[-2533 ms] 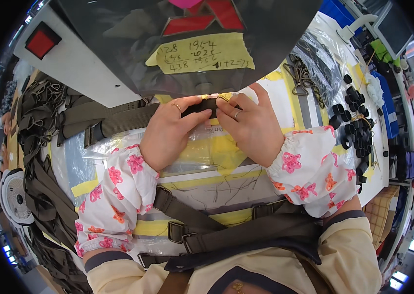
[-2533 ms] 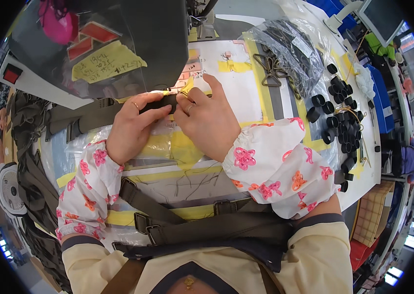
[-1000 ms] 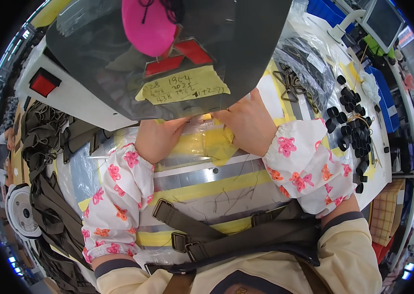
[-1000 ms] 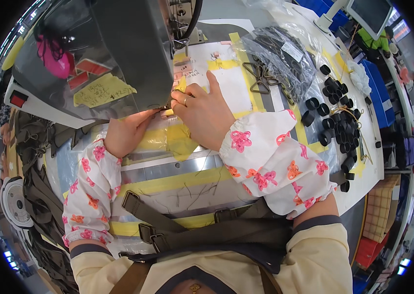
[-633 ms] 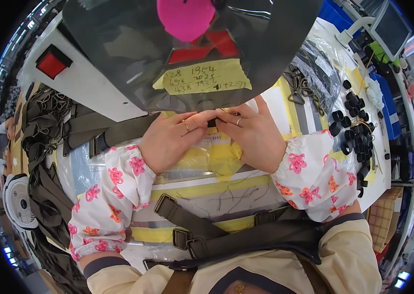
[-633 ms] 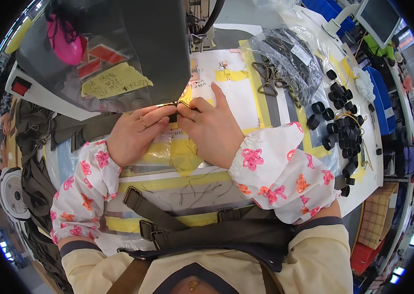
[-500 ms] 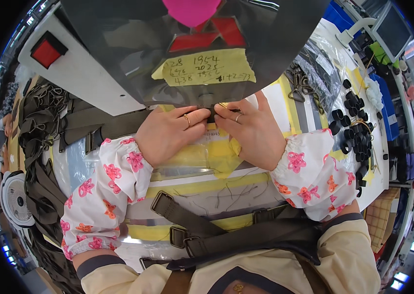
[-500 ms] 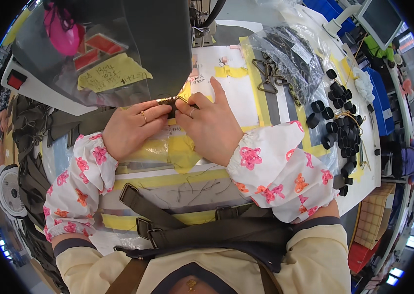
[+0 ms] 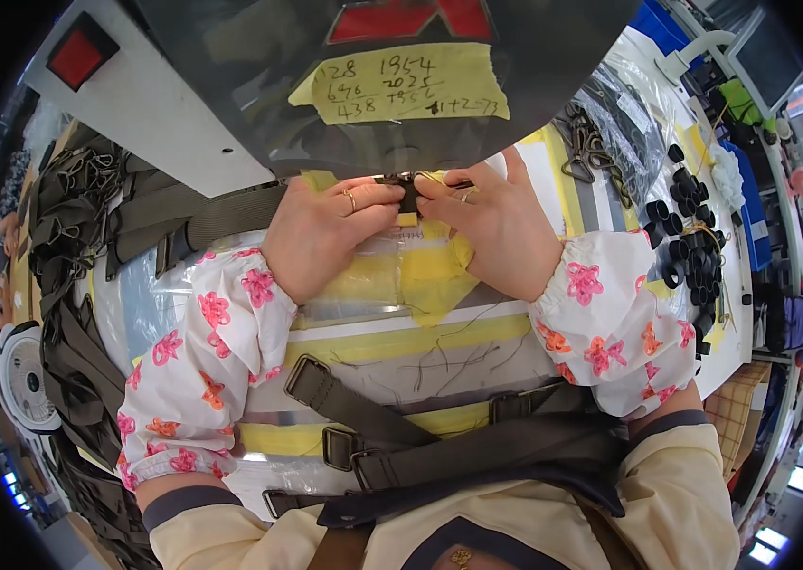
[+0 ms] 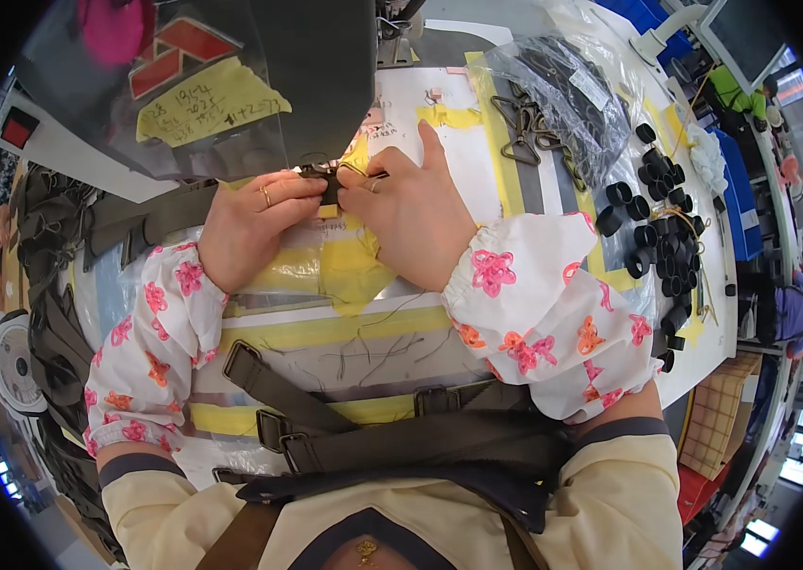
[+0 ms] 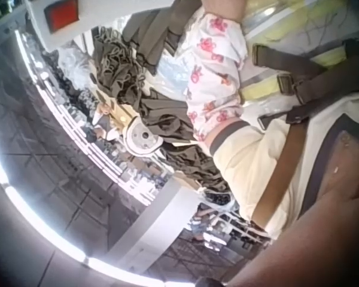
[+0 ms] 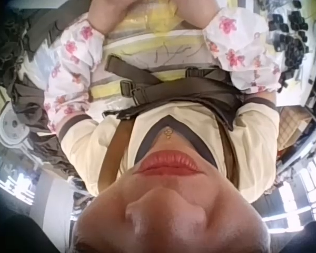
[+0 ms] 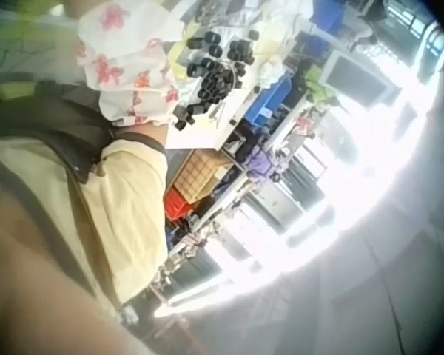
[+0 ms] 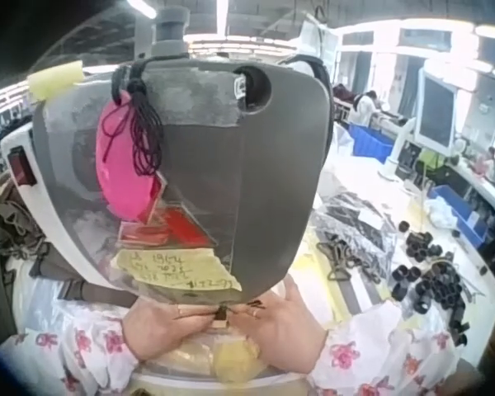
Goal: Assembling and stitching heavy-duty webbing straps with plastic buckles and hardware using an industrial sewing machine.
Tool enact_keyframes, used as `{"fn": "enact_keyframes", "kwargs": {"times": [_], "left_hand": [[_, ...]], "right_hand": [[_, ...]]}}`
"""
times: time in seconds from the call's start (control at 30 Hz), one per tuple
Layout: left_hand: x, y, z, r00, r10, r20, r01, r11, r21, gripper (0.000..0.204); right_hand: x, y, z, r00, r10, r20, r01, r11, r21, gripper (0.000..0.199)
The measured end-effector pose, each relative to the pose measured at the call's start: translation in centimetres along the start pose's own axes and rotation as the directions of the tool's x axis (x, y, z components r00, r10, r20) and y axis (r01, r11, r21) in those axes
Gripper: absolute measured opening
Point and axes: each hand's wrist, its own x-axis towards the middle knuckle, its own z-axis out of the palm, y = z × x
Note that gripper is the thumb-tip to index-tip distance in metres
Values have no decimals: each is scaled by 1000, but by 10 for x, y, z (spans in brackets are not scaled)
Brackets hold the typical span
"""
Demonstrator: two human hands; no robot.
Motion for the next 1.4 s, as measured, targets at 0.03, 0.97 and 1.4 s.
{"fn": "enact_keyframes", "kwargs": {"times": [0.03,0.97,1.4], "left_hand": [[1,-1,0,1000,3,-3,-3,1000,3,15],[-17,3,-38,929,-346,135,334,937,100,30],[-105,-13,-92,834,-549,-48,514,744,427,32]], "right_hand": [[2,3,0,1000,0,-3,0,1000,2,33],[17,10,3,994,71,80,-83,983,164,36],[12,28,2,979,-205,19,203,975,88,22]]}}
